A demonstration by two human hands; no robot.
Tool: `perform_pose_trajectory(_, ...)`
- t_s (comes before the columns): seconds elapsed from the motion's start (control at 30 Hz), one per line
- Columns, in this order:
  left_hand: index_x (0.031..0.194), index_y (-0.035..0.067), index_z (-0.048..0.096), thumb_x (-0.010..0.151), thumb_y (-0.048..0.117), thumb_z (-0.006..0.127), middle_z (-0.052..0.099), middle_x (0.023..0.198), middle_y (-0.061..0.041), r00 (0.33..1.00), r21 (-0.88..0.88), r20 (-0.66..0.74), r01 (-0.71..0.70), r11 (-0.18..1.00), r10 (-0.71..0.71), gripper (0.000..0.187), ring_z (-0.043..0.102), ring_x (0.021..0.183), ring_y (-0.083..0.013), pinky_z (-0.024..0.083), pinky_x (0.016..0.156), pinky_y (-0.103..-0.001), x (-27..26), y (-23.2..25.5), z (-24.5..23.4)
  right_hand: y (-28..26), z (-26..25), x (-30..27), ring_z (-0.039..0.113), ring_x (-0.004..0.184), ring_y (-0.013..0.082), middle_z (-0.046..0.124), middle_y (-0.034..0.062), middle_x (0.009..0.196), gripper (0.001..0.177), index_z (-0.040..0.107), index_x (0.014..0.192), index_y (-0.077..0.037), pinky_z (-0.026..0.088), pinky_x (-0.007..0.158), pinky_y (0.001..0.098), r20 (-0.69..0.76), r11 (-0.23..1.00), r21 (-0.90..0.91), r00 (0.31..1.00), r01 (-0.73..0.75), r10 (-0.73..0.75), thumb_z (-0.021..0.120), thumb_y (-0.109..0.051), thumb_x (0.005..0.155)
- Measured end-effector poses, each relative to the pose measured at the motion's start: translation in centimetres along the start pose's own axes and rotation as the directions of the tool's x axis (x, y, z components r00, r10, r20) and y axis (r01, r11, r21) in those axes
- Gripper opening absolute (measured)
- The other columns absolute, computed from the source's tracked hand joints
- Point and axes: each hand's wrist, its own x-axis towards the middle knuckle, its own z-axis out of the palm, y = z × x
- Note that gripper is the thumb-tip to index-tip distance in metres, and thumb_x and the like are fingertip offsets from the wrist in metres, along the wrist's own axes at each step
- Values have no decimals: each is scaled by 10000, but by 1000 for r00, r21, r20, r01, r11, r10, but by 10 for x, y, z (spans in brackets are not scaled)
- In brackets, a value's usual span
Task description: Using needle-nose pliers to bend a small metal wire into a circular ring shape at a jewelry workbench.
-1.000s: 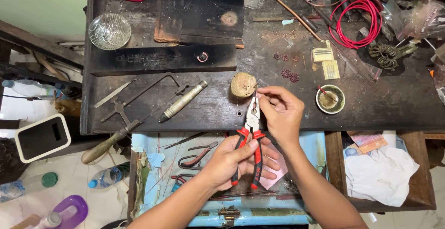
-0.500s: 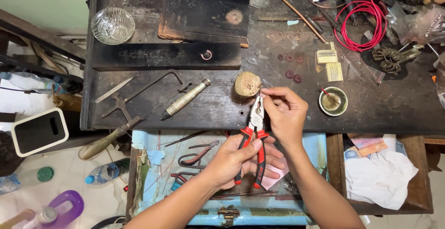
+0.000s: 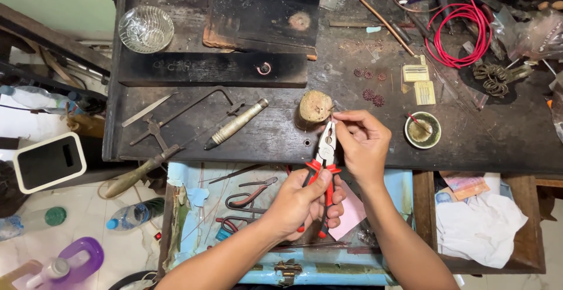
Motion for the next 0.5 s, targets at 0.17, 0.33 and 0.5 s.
perform_pose_trajectory(0.17, 1239, -81, 547, 1027, 287, 571, 635, 1106, -302, 992, 168, 124, 18, 986, -39, 426, 654, 972, -431, 606, 825, -492, -9, 13, -12, -6, -2, -1, 713, 858, 93, 754, 87, 975, 127, 729, 1055, -15, 582, 802, 196, 5, 999, 29, 1000, -27, 27, 724, 28, 936)
perform_pose_trajectory(0.33, 1358, -81, 478, 1009, 282, 568, 626, 1322, -360, 980, 237, 166, 68, 969, -110, 511, 654, 1211, -490, 585, 987, -490, -19, 15, -14, -21, -7, -4, 772, 783, 188, 754, 125, 900, 204, 728, 1149, 10, 634, 771, 247, 20, 997, 43, 998, -65, 64, 710, 1, 946)
perform_pose_trajectory(0.5, 1364, -67, 502, 1007, 275, 563, 650, 1313, -319, 981, 252, 118, 119, 960, -153, 498, 681, 1175, -449, 581, 1013, -493, -17, 7, -17, -23, -10, -6, 751, 764, 234, 671, 145, 986, 137, 738, 1086, 16, 678, 754, 273, 19, 995, 93, 999, 29, -31, 679, 40, 965)
